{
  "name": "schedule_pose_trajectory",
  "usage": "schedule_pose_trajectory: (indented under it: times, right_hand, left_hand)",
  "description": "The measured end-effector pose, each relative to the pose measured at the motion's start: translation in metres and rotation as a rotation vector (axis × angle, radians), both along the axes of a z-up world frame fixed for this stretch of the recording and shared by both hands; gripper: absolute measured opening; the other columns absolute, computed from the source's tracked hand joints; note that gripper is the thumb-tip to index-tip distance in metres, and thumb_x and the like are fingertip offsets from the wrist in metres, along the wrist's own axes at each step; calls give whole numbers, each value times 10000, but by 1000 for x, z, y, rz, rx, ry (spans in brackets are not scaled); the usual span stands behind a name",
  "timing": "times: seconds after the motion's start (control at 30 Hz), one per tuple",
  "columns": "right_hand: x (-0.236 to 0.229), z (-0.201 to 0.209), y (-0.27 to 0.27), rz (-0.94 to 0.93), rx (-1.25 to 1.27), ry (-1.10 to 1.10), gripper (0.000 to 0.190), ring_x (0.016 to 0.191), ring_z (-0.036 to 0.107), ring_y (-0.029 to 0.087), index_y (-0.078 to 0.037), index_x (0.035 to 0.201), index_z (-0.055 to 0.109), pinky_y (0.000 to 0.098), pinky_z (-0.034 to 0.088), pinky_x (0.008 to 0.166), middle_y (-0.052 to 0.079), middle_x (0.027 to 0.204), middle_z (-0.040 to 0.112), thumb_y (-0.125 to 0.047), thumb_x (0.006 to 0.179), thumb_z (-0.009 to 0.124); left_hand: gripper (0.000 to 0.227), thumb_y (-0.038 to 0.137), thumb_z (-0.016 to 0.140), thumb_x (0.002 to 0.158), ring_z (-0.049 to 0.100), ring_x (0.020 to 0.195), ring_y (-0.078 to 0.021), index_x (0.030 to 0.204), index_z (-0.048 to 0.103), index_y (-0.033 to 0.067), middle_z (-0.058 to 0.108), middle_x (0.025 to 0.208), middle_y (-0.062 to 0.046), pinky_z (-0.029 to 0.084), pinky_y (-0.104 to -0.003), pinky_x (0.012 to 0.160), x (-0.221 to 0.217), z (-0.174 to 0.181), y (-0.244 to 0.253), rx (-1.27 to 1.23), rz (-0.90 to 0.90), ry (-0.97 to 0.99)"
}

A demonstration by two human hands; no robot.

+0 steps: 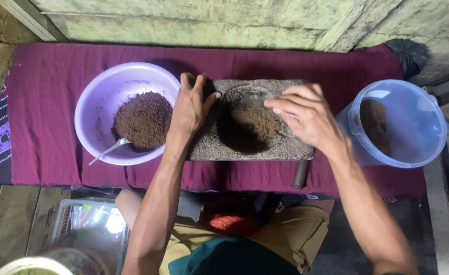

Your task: Scraping fine brown powder from a stone mortar using a spoon and transferring it into a plastic bowl.

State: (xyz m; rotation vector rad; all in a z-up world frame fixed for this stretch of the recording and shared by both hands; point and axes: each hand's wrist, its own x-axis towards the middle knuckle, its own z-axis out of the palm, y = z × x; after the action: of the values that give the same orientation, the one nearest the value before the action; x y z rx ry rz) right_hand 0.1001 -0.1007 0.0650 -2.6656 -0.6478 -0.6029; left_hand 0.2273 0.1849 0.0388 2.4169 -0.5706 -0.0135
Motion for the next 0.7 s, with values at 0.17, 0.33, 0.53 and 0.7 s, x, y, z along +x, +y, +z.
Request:
schedule_pose_trajectory:
  times: [0.17,0.33,0.53,0.7]
  right_hand:
    - [-11,6,2,-24,-114,-26,219,1184,591,235,-243,1214,746,435,382,1019,20,1077,782,-198,1034,627]
    - [-45,1,15,-88,-171,106,202,1188,604,198,-334,1151,737,474,343,1051,-14,982,805,-252,1004,626]
    - [-52,24,9,-84,-244,-44,189,1242,584,199,-288,1177,741,436,343,1061,11,1058,802,-268,1052,600]
    - [-84,-24,20,-136,-283,-136,169,1054,676,202,-250,1110,695,462,406,1009,6,1023,788,-270,1033,545]
  left_hand:
    - [478,383,679,989,606,1069,-601,1321,509,85,407,1244,-184,571,-665,887,-25,16,6,-28,6,-56]
    - [466,371,693,982,615,1045,-591,1314,514,97,399,1243,-179,588,-670,835,-40,18,12,-43,29,-98]
    - [459,347,723,975,624,1026,-583,1314,514,120,398,1237,-177,595,-667,807,-51,14,13,-72,28,-166]
    - [463,366,718,971,618,1034,-598,1310,512,128,388,1275,-171,585,-685,822,-53,20,12,-82,59,-136]
